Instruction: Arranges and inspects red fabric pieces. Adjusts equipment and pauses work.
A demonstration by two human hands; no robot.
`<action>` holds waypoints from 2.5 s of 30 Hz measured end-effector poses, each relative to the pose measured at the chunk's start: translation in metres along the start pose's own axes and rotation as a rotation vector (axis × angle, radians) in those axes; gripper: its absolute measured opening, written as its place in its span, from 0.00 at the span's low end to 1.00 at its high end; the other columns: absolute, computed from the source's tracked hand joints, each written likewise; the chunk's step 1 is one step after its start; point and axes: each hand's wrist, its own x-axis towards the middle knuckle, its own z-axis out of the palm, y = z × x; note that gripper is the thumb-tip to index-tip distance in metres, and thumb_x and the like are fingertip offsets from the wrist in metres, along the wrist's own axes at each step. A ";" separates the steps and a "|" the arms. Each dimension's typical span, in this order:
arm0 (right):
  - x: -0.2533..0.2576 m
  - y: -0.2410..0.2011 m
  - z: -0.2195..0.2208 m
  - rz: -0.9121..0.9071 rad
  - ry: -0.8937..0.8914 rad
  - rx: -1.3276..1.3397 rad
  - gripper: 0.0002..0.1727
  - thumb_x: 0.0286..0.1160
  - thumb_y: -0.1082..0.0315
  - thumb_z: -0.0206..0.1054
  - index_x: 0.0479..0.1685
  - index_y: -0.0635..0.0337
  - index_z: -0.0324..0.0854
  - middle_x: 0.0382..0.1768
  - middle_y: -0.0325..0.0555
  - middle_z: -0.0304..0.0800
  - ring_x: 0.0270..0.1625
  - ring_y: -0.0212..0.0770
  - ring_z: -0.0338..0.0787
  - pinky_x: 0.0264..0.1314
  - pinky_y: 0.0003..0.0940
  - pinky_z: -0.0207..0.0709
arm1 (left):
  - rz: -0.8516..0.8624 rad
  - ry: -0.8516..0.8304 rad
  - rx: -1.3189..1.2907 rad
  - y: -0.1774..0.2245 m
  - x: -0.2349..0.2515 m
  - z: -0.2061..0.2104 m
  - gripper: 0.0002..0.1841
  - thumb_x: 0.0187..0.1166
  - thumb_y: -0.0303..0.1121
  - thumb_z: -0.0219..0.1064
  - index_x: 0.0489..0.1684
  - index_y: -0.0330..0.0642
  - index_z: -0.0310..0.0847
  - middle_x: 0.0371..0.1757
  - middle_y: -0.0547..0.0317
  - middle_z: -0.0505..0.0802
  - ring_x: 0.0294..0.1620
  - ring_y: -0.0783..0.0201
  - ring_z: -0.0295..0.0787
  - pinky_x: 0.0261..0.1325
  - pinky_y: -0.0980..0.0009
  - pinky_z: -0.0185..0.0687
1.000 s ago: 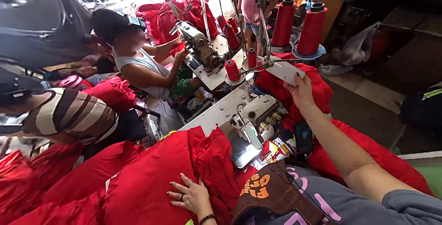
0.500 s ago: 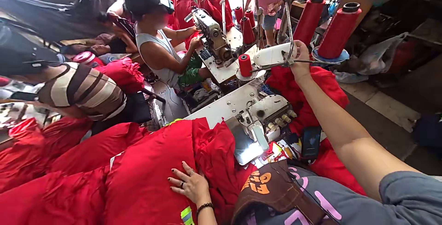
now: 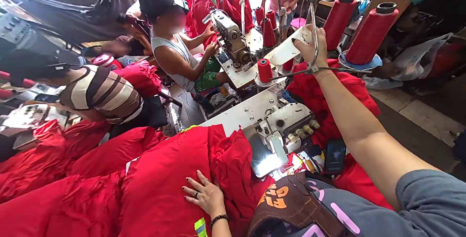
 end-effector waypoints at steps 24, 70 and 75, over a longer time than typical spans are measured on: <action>0.011 0.013 0.013 0.150 0.082 0.044 0.35 0.66 0.54 0.79 0.74 0.60 0.79 0.66 0.63 0.81 0.68 0.56 0.82 0.70 0.51 0.77 | 0.005 0.038 -0.017 0.001 -0.001 0.003 0.41 0.80 0.46 0.67 0.95 0.48 0.52 0.93 0.31 0.54 0.92 0.24 0.47 0.85 0.26 0.42; 0.016 -0.016 0.042 -0.034 0.015 0.046 0.35 0.60 0.51 0.81 0.68 0.59 0.84 0.62 0.58 0.85 0.66 0.52 0.85 0.70 0.49 0.78 | -0.017 0.031 0.011 0.001 -0.002 0.006 0.39 0.82 0.45 0.65 0.95 0.51 0.53 0.94 0.34 0.55 0.91 0.26 0.50 0.86 0.28 0.45; 0.011 -0.015 0.035 -0.051 -0.016 0.050 0.36 0.61 0.49 0.81 0.69 0.60 0.82 0.64 0.60 0.84 0.68 0.55 0.83 0.72 0.50 0.76 | -0.010 0.028 -0.008 -0.001 -0.003 0.006 0.39 0.82 0.45 0.66 0.94 0.52 0.54 0.93 0.34 0.56 0.92 0.26 0.49 0.86 0.28 0.44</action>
